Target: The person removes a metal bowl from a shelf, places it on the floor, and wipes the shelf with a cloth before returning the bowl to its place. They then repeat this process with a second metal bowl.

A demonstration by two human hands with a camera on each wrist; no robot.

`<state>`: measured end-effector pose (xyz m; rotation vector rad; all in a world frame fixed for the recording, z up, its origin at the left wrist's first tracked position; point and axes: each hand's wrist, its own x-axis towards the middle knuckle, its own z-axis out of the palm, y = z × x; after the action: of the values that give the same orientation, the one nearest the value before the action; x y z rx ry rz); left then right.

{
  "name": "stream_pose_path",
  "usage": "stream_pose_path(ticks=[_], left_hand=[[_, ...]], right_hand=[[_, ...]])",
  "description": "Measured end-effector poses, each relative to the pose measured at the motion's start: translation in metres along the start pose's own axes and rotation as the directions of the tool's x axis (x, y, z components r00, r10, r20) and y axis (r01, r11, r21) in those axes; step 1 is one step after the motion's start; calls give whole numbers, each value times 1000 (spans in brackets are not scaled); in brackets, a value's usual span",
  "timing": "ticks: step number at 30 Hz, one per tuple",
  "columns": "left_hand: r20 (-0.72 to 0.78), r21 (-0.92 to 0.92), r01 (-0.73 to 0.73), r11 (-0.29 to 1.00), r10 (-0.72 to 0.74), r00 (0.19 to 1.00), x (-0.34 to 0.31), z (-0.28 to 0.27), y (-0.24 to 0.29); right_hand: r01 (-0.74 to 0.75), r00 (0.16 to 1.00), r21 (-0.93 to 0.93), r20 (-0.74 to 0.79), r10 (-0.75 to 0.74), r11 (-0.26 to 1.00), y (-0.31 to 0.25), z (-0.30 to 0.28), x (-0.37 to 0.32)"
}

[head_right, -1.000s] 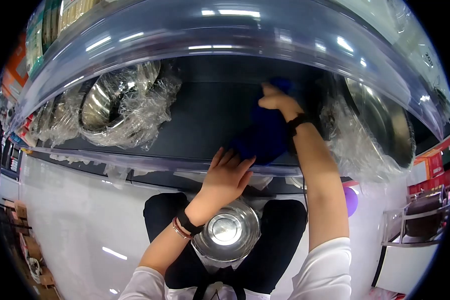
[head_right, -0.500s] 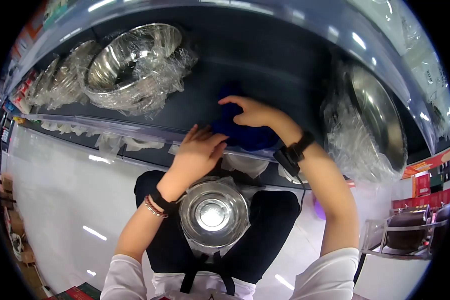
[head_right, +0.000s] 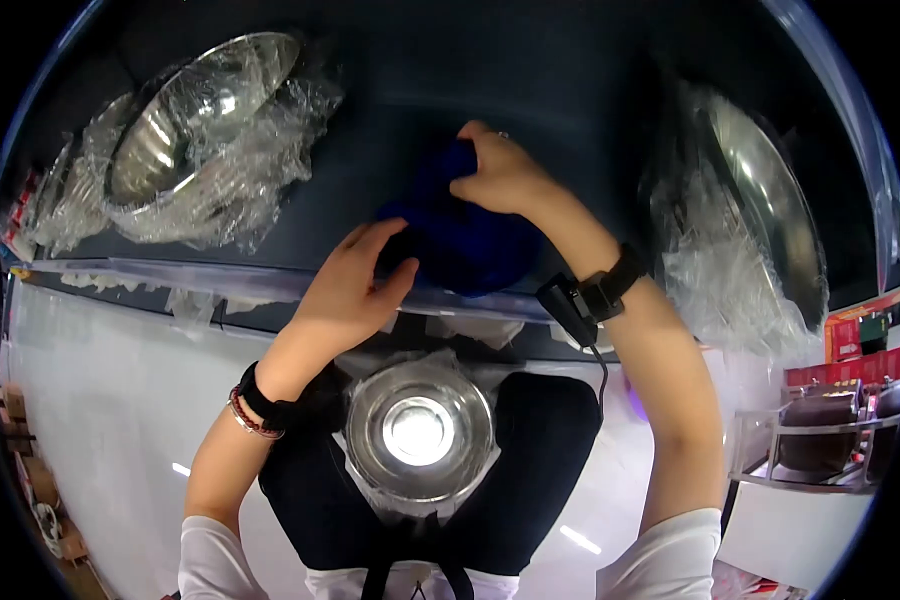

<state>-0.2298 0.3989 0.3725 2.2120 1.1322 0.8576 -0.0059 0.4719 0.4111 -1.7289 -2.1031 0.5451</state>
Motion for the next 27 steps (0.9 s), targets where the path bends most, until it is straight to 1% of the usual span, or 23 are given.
stream_pose_path(ticks=[1,2,3,4,5,6,7,9,10,11,12,13,14,15,16,17,19,20,22,23,25,26,27], left_hand=[[-44,-63,-7,998,4,999,6,-2,-5],[-89,-126,-16,992,5,996,12,-6,-8],[-40,-171,32,985,-40,998,20,-12,-11],[-44,-163,25,986,-33,998,30,-14,-15],[-81,-322,20,947,-49,996,39,-15,-19],[-114,-471,7,882,-69,991,49,-18,-24],[-131,-406,-27,913,-29,991,61,-25,-27],[-137,-406,-32,913,-26,990,77,-35,-25],[-139,-412,-37,911,-23,990,82,-39,-22],[-136,-399,-43,916,-13,991,84,-44,-18],[-138,-392,-40,919,-16,990,85,-43,-19],[-194,-287,-136,948,81,978,86,-41,-21],[-238,-172,-227,959,183,954,88,-41,-21],[-246,-153,-233,960,191,950,86,-39,-19],[-247,-148,-226,963,186,951,83,-39,-18],[-186,-178,-178,968,145,972,81,-38,-17],[-101,-212,-77,974,57,993,78,-36,-14],[-100,-213,-76,974,56,993,77,-33,-15],[-106,-174,-106,979,88,990,74,-26,-20],[-104,-174,-104,979,87,991,73,-24,-20],[-39,-69,-90,994,88,995,68,-23,-21],[-40,-70,-86,994,83,996,65,-21,-24],[-35,-22,-124,992,123,992,64,-18,-28]], right_hand=[[6,1000,1,-13,-6,1000,2,-3,8],[22,980,-48,-198,-31,999,4,-8,20],[27,926,-97,-373,-62,995,4,-13,31],[32,922,-96,-381,-67,995,4,-19,41],[66,838,-141,-529,-132,988,3,-26,50],[92,726,-190,-659,-197,977,2,-34,61],[98,722,-189,-662,-201,977,2,-42,72],[137,510,-305,-794,-331,942,3,-57,94],[143,508,-301,-795,-331,943,3,-62,103],[139,319,-456,-820,-475,879,5,-67,113],[100,121,-594,-789,-603,798,6,-72,123],[-92,177,-670,-739,-650,737,26,-71,145],[-83,173,-666,-742,-647,741,23,-72,153],[-19,391,-612,-733,-557,791,20,-74,160],[27,594,-544,-666,-451,839,16,-74,163],[30,595,-542,-665,-451,840,3,-70,159],[100,521,-728,-543,-659,679,-18,-52,145],[100,522,-727,-543,-658,679,-14,-44,143],[271,646,-847,-191,-739,457,-1,-19,139],[272,647,-846,-192,-738,458,8,-8,139],[384,774,-795,0,-633,470,27,11,135],[389,773,-793,4,-634,469,34,19,132],[391,782,-794,20,-623,466,42,25,130]])
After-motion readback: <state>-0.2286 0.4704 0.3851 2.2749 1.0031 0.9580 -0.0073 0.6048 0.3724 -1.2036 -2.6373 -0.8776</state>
